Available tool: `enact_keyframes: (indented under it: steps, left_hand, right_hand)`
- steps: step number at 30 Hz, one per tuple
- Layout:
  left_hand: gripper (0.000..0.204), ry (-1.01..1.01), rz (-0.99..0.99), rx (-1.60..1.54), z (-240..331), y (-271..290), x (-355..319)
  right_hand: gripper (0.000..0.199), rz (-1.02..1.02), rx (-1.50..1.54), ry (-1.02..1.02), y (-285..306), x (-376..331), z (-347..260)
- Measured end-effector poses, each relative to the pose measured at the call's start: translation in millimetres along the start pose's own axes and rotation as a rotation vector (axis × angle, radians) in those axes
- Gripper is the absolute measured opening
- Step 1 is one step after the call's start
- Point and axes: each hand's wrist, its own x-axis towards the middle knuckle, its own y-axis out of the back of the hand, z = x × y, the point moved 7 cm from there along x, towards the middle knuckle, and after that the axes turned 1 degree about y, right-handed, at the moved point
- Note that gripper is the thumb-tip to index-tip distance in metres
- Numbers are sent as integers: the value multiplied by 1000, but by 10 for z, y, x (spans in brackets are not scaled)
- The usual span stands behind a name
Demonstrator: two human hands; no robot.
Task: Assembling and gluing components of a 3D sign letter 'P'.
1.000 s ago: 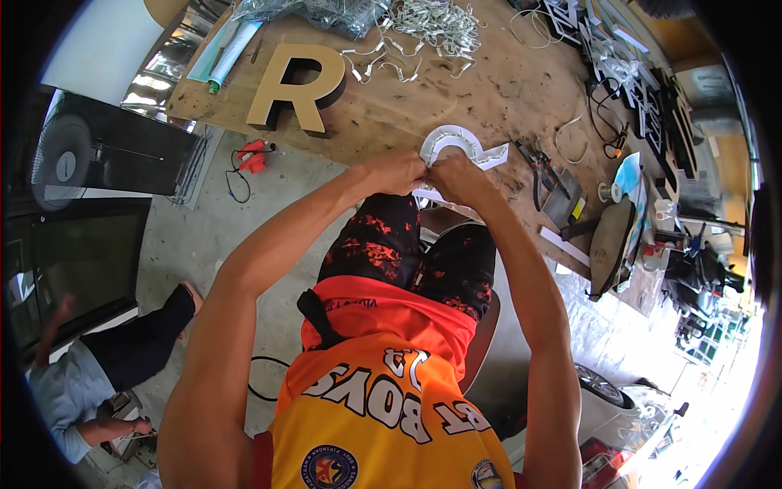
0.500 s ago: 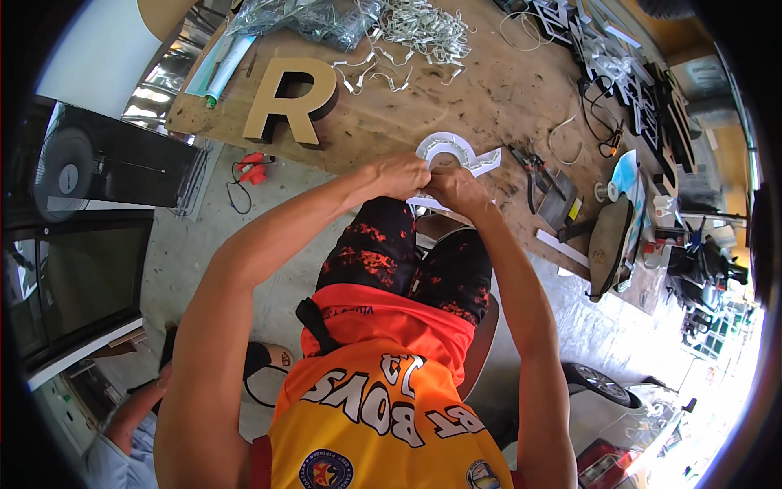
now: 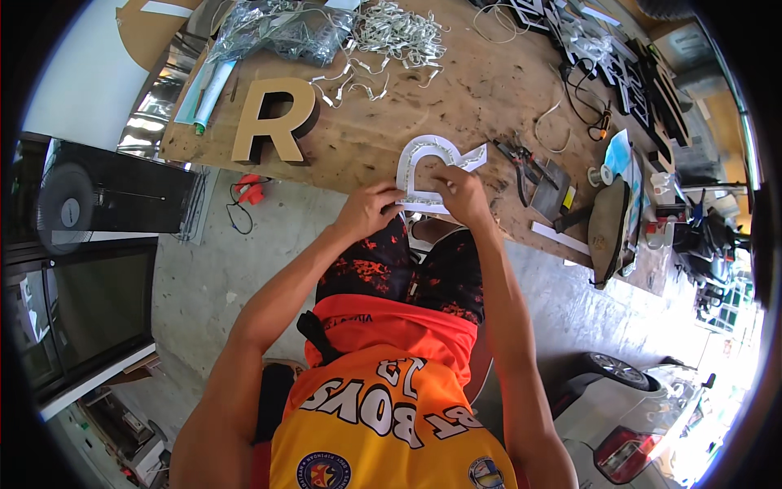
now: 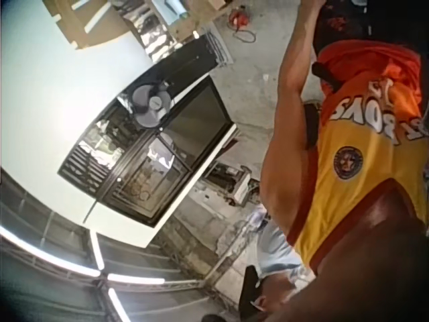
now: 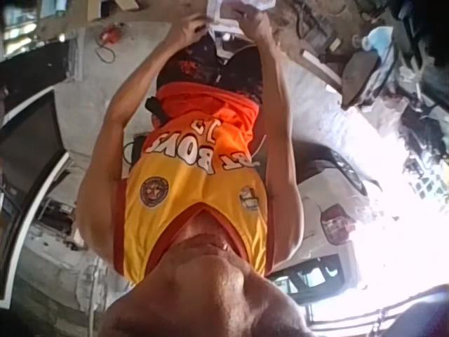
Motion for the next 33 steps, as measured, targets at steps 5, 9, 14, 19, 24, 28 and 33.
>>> enact_keyframes:
  steps: [5,9,14,19,24,28,33]
  left_hand:
    - [24,-164,16,314,194,-120,-41]
    - [21,-159,-191,420,202,-237,72]
    - [17,-201,-140,342,354,-139,280]
    - [13,-99,41,146,461,-333,429]
    - [9,89,-36,102,313,-642,540]
    - [8,119,-120,127,198,-676,646]
    - [7,96,-247,109,151,-707,708]
  right_hand:
    - [14,429,15,-359,568,-652,135]
    - [15,618,-22,-564,821,-1197,252]
    - [14,624,-55,-569,836,-1421,326]
    - [17,500,-117,-429,660,-1241,280]
    - [22,462,-209,-268,501,-951,153]
    - [25,424,-199,-236,394,-838,135]
    - [25,400,-116,-286,323,-866,184]
